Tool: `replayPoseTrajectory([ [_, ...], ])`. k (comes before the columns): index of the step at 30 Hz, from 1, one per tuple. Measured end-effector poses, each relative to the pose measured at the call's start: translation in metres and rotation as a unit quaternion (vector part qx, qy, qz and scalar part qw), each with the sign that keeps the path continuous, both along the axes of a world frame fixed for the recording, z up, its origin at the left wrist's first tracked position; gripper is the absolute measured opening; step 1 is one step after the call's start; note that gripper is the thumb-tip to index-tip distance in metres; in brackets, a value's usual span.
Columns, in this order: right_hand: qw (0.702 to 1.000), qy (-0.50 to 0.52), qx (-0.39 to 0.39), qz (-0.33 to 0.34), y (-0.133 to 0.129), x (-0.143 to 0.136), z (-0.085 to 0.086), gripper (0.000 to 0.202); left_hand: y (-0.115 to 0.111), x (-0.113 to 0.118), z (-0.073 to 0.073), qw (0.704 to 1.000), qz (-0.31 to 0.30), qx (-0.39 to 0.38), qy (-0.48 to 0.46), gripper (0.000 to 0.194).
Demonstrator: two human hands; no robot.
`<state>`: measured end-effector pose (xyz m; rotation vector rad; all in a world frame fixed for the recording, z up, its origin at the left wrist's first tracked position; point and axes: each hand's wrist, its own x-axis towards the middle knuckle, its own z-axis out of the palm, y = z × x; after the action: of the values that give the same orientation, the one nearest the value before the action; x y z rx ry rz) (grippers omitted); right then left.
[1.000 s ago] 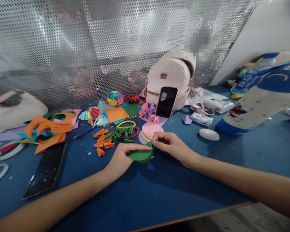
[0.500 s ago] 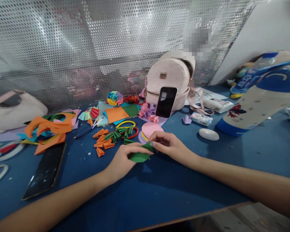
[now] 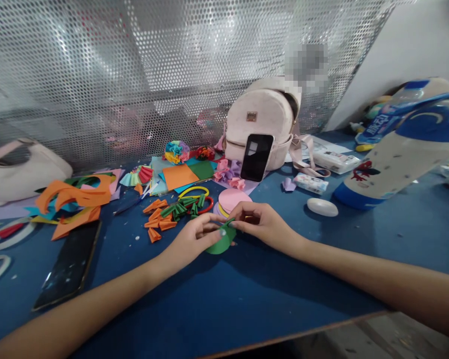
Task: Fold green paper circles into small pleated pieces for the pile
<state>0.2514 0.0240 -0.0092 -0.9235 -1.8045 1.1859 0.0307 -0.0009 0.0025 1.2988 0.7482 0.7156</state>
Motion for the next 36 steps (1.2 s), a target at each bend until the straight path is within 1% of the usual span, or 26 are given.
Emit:
replayPoseTrajectory([
  [3,1.0,-0.003,0.013,-0.002,-0.0021,-0.0015,0.0002,0.018,0.001,0.002,0.0051,0.999,-0.015,-0.021,0.036,0.036],
  [7,1.0,-0.008,0.03,-0.004,-0.0027,-0.0013,0.0009,0.015,0.0007,0.0024,0.0085,0.999,-0.014,-0.041,0.034,0.036],
  [27,0.998,-0.015,0.053,-0.002,-0.0025,-0.0008,0.0009,0.017,0.0014,0.0026,0.0017,0.999,-0.001,-0.041,0.032,0.035],
  [33,0.999,-0.019,0.05,0.005,-0.0029,-0.0005,-0.0006,0.02,0.0001,0.0041,0.0017,0.999,0.004,-0.034,0.028,0.031],
  [36,0.998,-0.039,0.056,0.011,-0.0066,-0.0022,0.0011,0.02,-0.0014,0.0057,0.0022,0.999,0.01,-0.023,0.041,0.026],
])
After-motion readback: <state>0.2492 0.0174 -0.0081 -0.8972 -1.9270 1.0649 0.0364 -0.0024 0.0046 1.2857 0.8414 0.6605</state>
